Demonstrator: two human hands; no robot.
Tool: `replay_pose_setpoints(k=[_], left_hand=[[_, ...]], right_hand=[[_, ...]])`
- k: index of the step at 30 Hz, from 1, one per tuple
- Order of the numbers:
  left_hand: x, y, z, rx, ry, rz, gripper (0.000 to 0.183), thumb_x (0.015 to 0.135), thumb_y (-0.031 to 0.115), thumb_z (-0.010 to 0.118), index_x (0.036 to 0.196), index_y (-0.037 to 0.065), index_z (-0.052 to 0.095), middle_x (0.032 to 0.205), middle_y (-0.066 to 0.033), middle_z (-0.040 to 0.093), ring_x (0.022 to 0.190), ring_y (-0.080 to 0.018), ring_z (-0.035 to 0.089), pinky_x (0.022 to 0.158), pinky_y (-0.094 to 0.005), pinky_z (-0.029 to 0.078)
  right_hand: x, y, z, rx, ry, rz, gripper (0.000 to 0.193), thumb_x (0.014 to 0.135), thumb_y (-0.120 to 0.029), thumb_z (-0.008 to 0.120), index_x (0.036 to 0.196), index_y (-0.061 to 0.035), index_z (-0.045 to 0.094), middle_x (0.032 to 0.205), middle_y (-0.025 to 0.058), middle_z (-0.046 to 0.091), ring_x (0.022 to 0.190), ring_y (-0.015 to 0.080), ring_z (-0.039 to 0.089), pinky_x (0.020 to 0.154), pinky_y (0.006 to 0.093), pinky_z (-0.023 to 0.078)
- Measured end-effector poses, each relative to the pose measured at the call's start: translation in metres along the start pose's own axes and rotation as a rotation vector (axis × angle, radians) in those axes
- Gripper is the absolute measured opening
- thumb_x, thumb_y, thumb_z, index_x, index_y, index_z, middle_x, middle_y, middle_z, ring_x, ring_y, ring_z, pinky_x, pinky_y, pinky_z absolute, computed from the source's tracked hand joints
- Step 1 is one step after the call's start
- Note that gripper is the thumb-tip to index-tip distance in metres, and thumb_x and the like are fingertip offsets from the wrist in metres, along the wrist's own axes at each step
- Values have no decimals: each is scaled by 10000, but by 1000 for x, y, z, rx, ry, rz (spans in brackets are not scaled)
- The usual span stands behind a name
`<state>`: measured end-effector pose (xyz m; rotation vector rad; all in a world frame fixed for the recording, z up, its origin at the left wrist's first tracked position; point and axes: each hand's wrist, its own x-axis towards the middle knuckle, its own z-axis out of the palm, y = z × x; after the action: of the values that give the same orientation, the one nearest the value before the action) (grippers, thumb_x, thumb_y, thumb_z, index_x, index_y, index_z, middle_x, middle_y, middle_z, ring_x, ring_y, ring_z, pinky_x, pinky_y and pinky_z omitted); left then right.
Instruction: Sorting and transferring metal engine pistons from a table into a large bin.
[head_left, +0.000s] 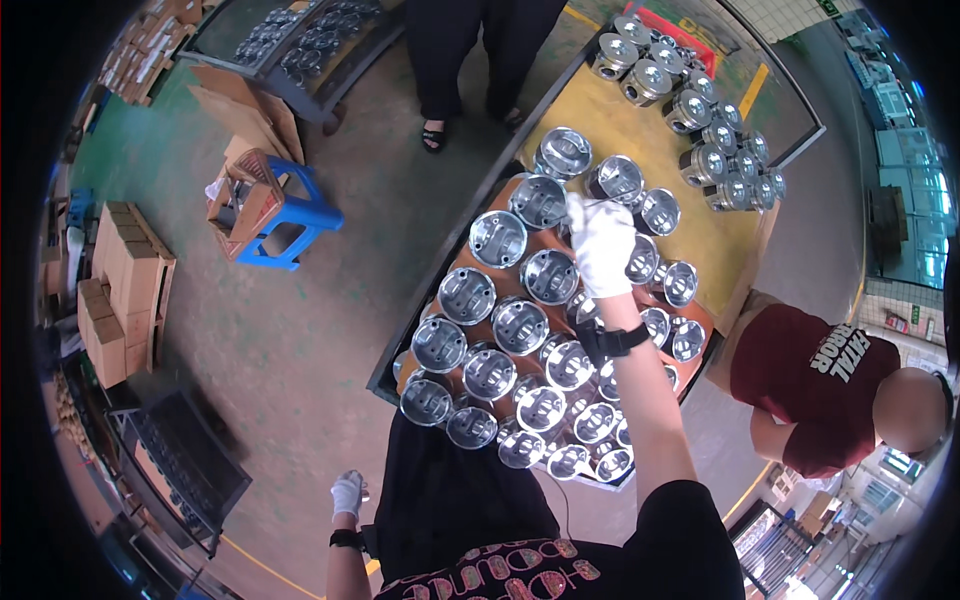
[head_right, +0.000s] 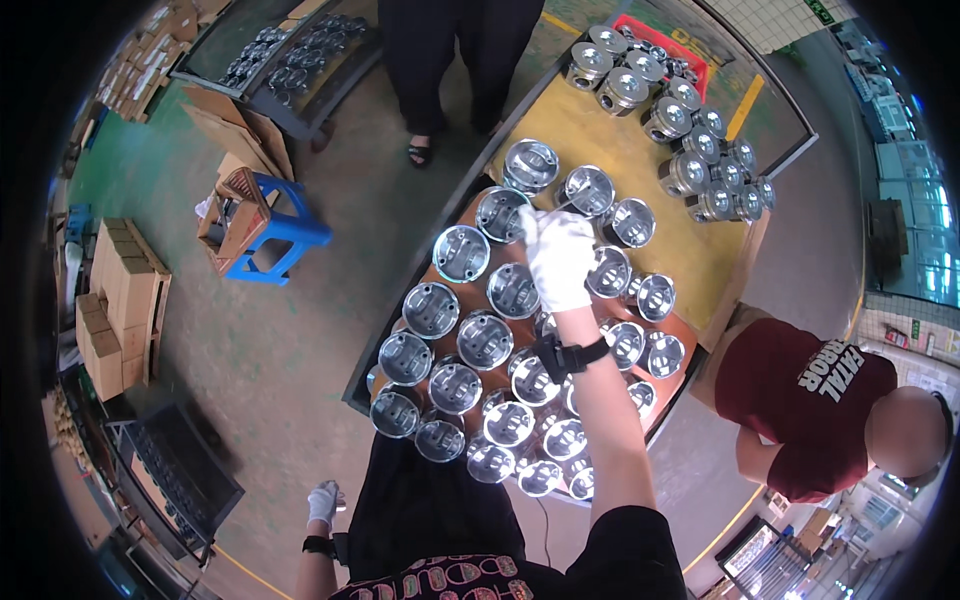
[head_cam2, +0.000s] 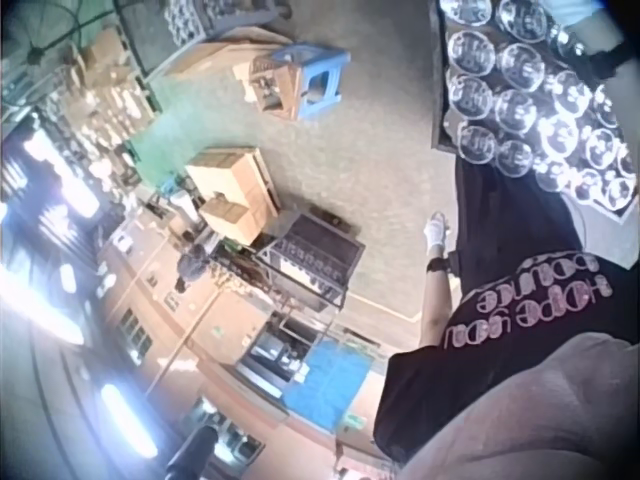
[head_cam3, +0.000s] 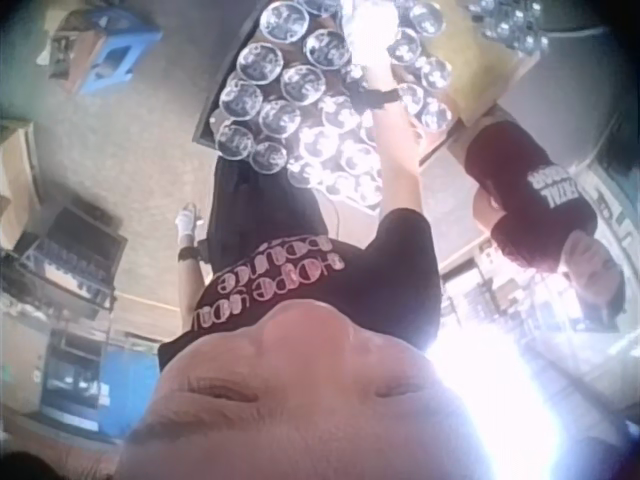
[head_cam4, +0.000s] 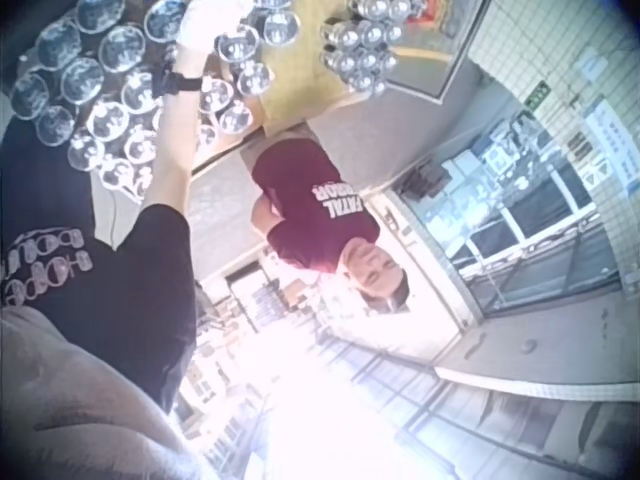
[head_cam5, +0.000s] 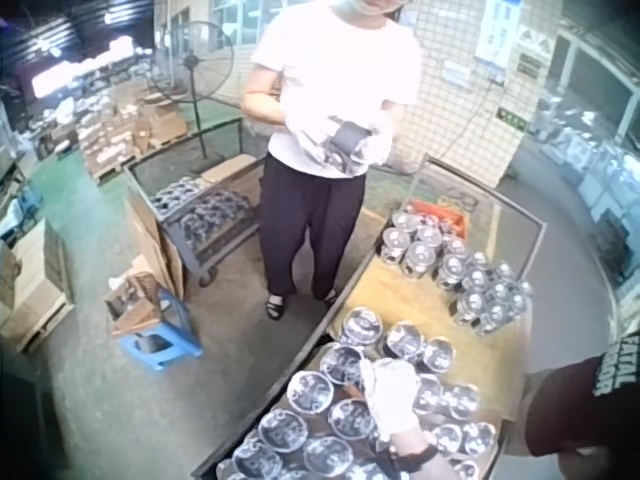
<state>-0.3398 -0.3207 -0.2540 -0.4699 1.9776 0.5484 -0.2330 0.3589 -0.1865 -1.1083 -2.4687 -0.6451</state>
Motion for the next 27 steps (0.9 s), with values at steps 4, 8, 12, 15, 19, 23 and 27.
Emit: replay_pose_setpoints(k=[4, 8, 12, 15, 19, 23, 27], left_hand=[[-5, 5, -3, -12, 41, 14, 282, 954, 232, 488, 1082, 12, 610, 807, -120, 676, 618, -218, 658, 553, -340, 545], [-7, 2, -6, 33, 57, 26, 291, 954, 236, 487, 1096, 12, 606, 801, -128, 671, 612, -218, 652, 542, -336, 540], [0, 5, -4, 21, 7, -40, 289, 952, 240, 488, 1092, 17, 606, 778, -123, 667, 599, -213, 646, 535, -337, 537], [-3, 8, -6, 20, 34, -46, 273, 951, 240, 486, 1076, 30, 607, 767, -122, 662, 587, -215, 644, 528, -343, 535], [-8, 11, -6, 22, 31, 23, 248, 954, 244, 478, 1026, 47, 610, 770, -118, 656, 577, -221, 642, 521, -351, 533], [-6, 9, -8, 22, 24, 0, 294, 972, 270, 515, 1112, 18, 568, 773, -137, 653, 570, -241, 632, 537, -375, 559], [-2, 10, -3, 2, 22, -9, 293, 973, 270, 513, 1113, 18, 568, 764, -136, 649, 572, -244, 632, 538, -374, 562]], right_hand=[[6, -7, -15, 45, -164, 21, 474, 992, -431, 466, 782, -42, 635, 703, 169, 629, 604, 263, 603, 513, 357, 462], [19, 43, -46, 516, 32, 482, 296, 957, -238, 578, 711, -87, 646, 644, 104, 622, 598, 289, 607, 582, 393, 488], [-2, 73, 7, 263, -26, 397, 276, 981, -259, 532, 860, -88, 711, 673, 75, 688, 621, 279, 642, 601, 406, 501], [-10, 72, 17, 284, -56, 327, 245, 980, -240, 523, 927, -97, 714, 702, 78, 695, 658, 289, 645, 642, 423, 499], [0, 58, 3, 262, 84, 352, 235, 970, -240, 547, 899, -85, 709, 720, 120, 662, 688, 313, 629, 649, 434, 498], [6, 40, 5, 203, 79, 289, 346, 930, -325, 611, 703, -66, 642, 647, 132, 612, 605, 305, 587, 629, 399, 459], [1, 44, 24, 140, -71, 145, 415, 921, -392, 613, 648, -80, 642, 603, 138, 601, 599, 300, 591, 658, 378, 455]])
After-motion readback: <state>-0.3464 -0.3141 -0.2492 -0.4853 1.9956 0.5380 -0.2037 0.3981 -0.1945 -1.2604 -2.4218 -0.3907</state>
